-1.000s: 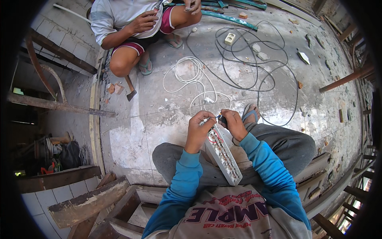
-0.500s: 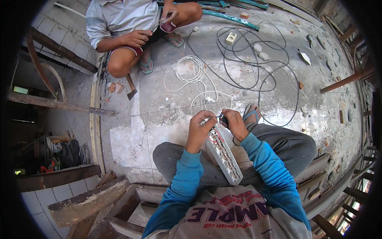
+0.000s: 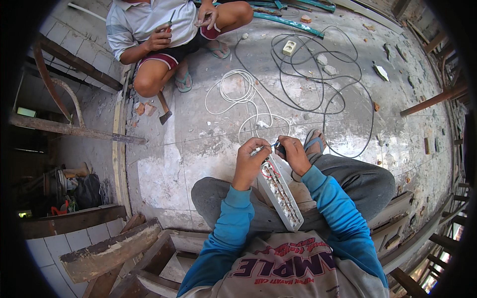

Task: The person disassembles an electrical power strip, uses a screwdriver to manipulate internal wiring and components, and works on reassembling the unit while sitting on the floor.

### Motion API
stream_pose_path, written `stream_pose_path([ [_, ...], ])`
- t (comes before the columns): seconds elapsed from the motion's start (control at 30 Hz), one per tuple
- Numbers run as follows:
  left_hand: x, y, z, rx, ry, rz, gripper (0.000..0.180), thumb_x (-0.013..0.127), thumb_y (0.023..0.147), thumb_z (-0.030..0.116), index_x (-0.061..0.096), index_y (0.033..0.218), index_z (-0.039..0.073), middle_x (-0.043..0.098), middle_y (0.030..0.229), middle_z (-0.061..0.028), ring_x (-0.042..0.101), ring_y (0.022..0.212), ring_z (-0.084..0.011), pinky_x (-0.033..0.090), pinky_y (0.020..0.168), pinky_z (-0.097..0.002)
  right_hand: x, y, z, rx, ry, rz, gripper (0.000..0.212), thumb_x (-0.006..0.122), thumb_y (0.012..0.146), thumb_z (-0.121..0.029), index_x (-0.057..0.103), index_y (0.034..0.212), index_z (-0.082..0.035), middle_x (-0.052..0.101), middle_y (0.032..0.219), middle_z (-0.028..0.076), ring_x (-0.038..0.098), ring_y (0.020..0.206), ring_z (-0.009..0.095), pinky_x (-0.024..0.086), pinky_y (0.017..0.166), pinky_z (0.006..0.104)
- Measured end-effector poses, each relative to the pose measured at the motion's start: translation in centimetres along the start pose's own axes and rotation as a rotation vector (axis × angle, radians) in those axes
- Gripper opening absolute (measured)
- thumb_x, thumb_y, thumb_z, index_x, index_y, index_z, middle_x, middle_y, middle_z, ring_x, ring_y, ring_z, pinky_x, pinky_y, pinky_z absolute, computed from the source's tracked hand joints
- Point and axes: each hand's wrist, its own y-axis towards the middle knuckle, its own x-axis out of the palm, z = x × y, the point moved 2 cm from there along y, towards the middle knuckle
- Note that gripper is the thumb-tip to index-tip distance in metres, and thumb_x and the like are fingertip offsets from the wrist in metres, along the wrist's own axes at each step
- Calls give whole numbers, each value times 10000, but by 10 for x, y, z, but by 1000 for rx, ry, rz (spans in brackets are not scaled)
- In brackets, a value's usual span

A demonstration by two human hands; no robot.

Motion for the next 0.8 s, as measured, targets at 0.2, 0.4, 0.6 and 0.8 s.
stream_pose_path([
  [0.2, 0, 1, -1, 5, 10, -7, 60, 648, 864, 19, 666, 921, 10, 659, 889, -31, 601, 879, -109, 473, 820, -261, 1, 1, 5, -5, 40, 17, 386, 463, 1003, -296, 601, 810, 8, 548, 668, 26, 451, 598, 100, 358, 560, 271],
  [0.4, -1, 1, -2, -1, 6, -6, 59, 648, 864, 18, 664, 921, 10, 657, 897, -30, 600, 886, -112, 471, 827, -263, 3, 1, 7, -3, 75, 31, 375, 463, 1003, -299, 599, 831, 6, 544, 669, 19, 447, 601, 94, 351, 557, 269],
  [0.6, -1, 1, -2, -4, 14, -3, 60, 651, 866, 22, 662, 923, 11, 654, 898, -29, 598, 884, -110, 468, 822, -261, -1, 4, 15, -6, 50, 8, 367, 461, 1000, -288, 602, 843, 12, 546, 670, 17, 448, 599, 92, 351, 555, 265],
  [0.8, -3, 2, -5, 22, 26, 10, 71, 651, 864, 26, 668, 931, 10, 666, 892, -34, 613, 842, -102, 481, 786, -252, 1, 1, 7, -2, 40, -8, 365, 460, 998, -280, 608, 848, 18, 547, 670, 19, 461, 596, 97, 361, 555, 269],
])
